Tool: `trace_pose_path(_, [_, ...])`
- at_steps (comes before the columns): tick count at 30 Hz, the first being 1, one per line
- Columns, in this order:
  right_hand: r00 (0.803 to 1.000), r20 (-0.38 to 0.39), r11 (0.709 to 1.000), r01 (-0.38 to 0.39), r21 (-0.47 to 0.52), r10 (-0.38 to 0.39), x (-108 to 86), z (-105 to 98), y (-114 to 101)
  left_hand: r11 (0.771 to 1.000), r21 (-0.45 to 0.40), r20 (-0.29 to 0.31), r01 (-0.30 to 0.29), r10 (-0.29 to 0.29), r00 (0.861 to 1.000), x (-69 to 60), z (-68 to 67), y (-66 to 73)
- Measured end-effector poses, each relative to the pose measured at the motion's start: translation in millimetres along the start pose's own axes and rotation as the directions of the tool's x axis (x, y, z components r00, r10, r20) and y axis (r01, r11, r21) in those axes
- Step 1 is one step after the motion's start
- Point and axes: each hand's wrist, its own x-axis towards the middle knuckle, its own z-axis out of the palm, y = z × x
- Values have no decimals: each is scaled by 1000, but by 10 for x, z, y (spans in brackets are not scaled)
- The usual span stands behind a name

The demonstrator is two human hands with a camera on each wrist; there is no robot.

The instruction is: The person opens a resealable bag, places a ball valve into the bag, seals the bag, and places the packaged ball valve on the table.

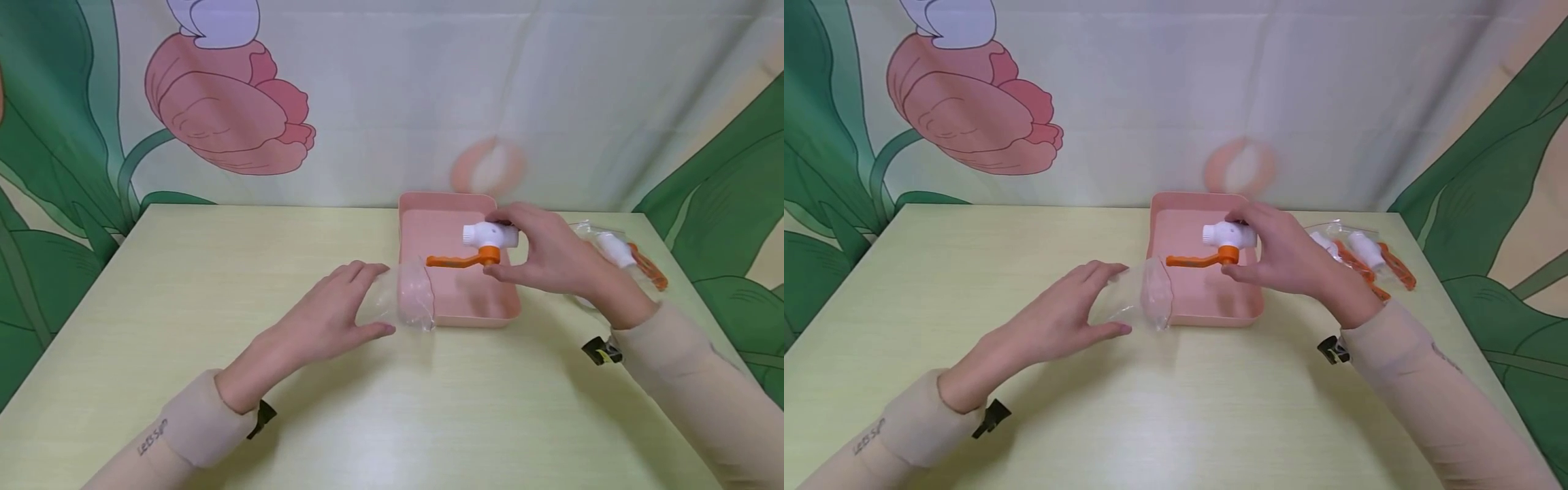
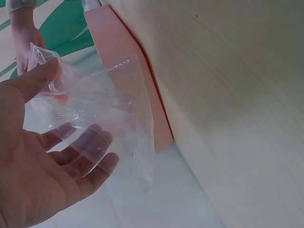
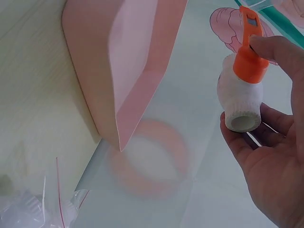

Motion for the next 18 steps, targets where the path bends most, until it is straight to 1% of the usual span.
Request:
trace_pose_path(3, [1000,-12,1000,2,4,-2,-35,-6,1,1000,8,6,14,-14,1000,5,1,-17])
trace_pose_path(8, [1000,1,999,28,21,-28,-60,5,-16,999,25,4,46,-46,999,21,5,-30])
trace_pose_path(12, [996,-3,994,94,46,-94,-61,31,-45,999,15,-4,50,-50,999,28,18,-29])
trace_pose_path(15, [986,-26,983,167,74,-166,-55,67,-65,999,-9,-4,47,-47,999,33,35,-21])
trace_pose_path(18, [976,-40,970,218,106,-215,-56,111,-97,998,-39,-1,48,-48,999,41,55,-5])
